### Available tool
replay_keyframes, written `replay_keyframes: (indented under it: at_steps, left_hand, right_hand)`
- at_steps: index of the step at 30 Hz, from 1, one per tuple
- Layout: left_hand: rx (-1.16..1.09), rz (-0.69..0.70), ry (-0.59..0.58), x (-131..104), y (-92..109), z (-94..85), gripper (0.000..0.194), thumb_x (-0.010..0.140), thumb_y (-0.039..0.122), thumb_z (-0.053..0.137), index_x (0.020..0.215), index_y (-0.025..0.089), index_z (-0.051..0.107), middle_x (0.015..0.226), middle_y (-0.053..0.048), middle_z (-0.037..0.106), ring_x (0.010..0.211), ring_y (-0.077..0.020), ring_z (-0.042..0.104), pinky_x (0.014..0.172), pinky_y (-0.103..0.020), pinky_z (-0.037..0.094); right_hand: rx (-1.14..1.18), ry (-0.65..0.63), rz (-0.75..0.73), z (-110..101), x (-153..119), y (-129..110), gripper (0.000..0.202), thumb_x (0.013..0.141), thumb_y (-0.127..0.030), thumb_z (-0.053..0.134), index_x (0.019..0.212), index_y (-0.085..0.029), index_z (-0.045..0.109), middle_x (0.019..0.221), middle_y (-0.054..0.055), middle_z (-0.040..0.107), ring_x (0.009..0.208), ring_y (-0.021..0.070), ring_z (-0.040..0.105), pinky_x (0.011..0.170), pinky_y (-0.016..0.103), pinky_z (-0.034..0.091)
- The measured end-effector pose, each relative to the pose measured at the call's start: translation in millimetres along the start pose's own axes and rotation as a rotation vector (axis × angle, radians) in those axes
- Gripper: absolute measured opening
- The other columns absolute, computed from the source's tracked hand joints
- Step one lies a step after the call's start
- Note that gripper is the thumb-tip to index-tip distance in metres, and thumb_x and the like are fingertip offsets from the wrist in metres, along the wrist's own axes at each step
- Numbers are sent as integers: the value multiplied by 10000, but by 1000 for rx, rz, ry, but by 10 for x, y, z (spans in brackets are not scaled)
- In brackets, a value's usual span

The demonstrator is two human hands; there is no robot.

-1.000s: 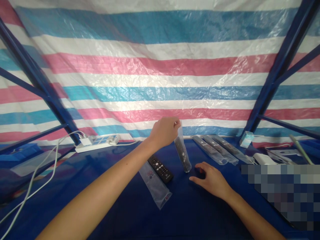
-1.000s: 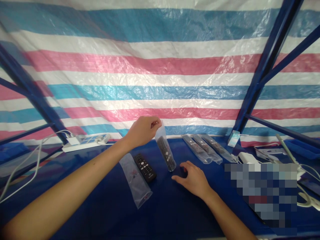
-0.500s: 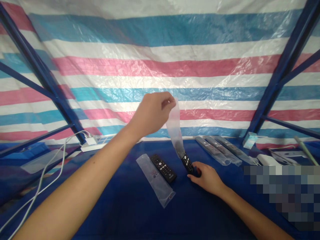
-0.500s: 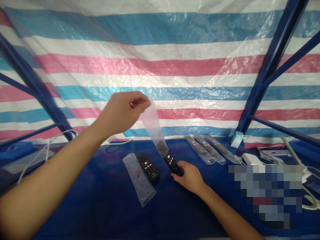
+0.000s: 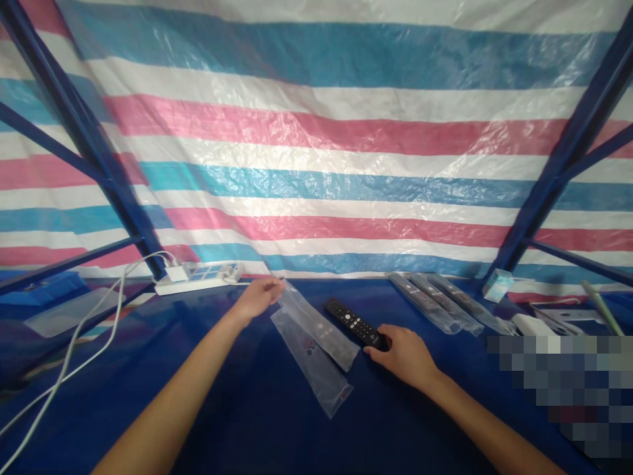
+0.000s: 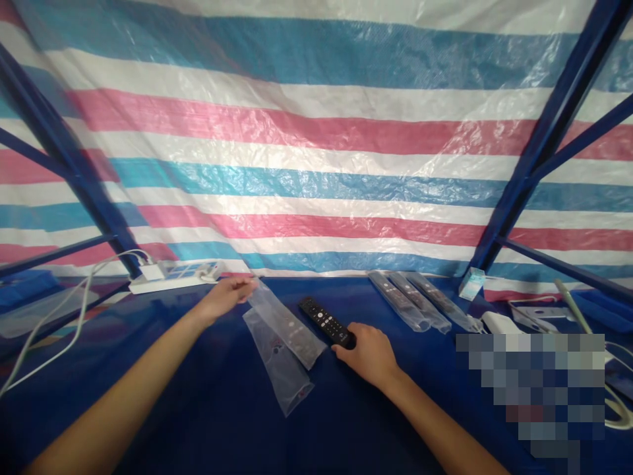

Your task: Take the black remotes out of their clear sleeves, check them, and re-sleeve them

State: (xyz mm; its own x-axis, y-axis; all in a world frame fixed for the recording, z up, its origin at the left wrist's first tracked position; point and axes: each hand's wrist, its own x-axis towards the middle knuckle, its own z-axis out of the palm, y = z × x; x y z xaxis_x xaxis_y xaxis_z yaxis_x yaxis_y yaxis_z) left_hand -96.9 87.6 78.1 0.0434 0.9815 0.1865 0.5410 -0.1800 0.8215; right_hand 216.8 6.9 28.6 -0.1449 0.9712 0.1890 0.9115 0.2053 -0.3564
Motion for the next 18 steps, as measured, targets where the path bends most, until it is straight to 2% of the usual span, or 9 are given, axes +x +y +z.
replay_keyframes:
  at_steps: [2, 5, 8, 10, 12, 13, 15, 18]
  left_hand:
    - [93, 36, -30, -19, -168, 106, 262, 760, 415, 487, 661, 180, 550, 566, 5, 542, 556, -144, 511, 564, -273, 427]
    - [292, 70, -11, -63, -319, 190, 272, 802, 388, 430, 705, 185, 583, 654, -22, 609, 642, -182, 570, 641, -301, 448]
    - [482, 139, 59, -128, -401, 252, 305, 847, 368, 399, 810, 179, 636, 806, -63, 667, 785, -225, 601, 771, -341, 466]
    - [590, 201, 135, -175, -416, 290, 333, 870, 369, 391, 887, 168, 655, 917, -92, 670, 901, -259, 585, 859, -372, 453]
    - [685, 247, 223, -215, -396, 315, 362, 887, 377, 382, 957, 150, 655, 993, -117, 653, 970, -288, 556, 896, -398, 443]
    - [719, 263, 265, -231, -375, 320, 375, 895, 378, 373, 990, 142, 649, 1020, -127, 644, 983, -296, 547, 899, -408, 443]
    - [760, 286, 334, -255, -324, 320, 390, 909, 379, 353, 1032, 140, 634, 1049, -137, 633, 986, -303, 540, 892, -421, 449]
    - [778, 310, 360, -279, -266, 316, 371, 918, 373, 343, 1020, 161, 630, 1047, -124, 637, 977, -297, 542, 891, -418, 452]
  right_hand:
    - [-15, -9, -19, 28, 4, -100, 205, 751, -416, 644, 694, -227, 589, 699, -2, 643, 629, 154, 574, 538, 252, 294]
    - [-12, -51, -73, 42, -12, -184, 240, 751, -460, 653, 734, -225, 609, 754, 1, 646, 665, 158, 587, 553, 252, 327]
    - [-3, -67, -126, -28, -6, -114, 335, 761, -559, 624, 847, -236, 641, 828, 9, 647, 717, 165, 610, 592, 253, 392]
    - [-76, 38, -67, -131, 47, 37, 380, 823, -562, 546, 983, -231, 638, 936, 39, 652, 786, 184, 632, 654, 271, 436]
    - [-242, 191, 90, -259, 148, 252, 379, 880, -499, 478, 1060, -200, 626, 1055, 94, 638, 873, 232, 645, 717, 320, 459]
    - [-319, 225, 185, -322, 212, 370, 370, 885, -468, 473, 1064, -185, 630, 1098, 123, 627, 913, 266, 643, 723, 346, 466]
    - [-386, 202, 323, -421, 348, 602, 363, 875, -437, 485, 1010, -152, 665, 1095, 189, 621, 933, 321, 642, 726, 399, 475]
    - [-355, 177, 360, -470, 518, 857, 321, 812, -433, 570, 874, -153, 714, 990, 227, 645, 878, 351, 655, 698, 435, 482]
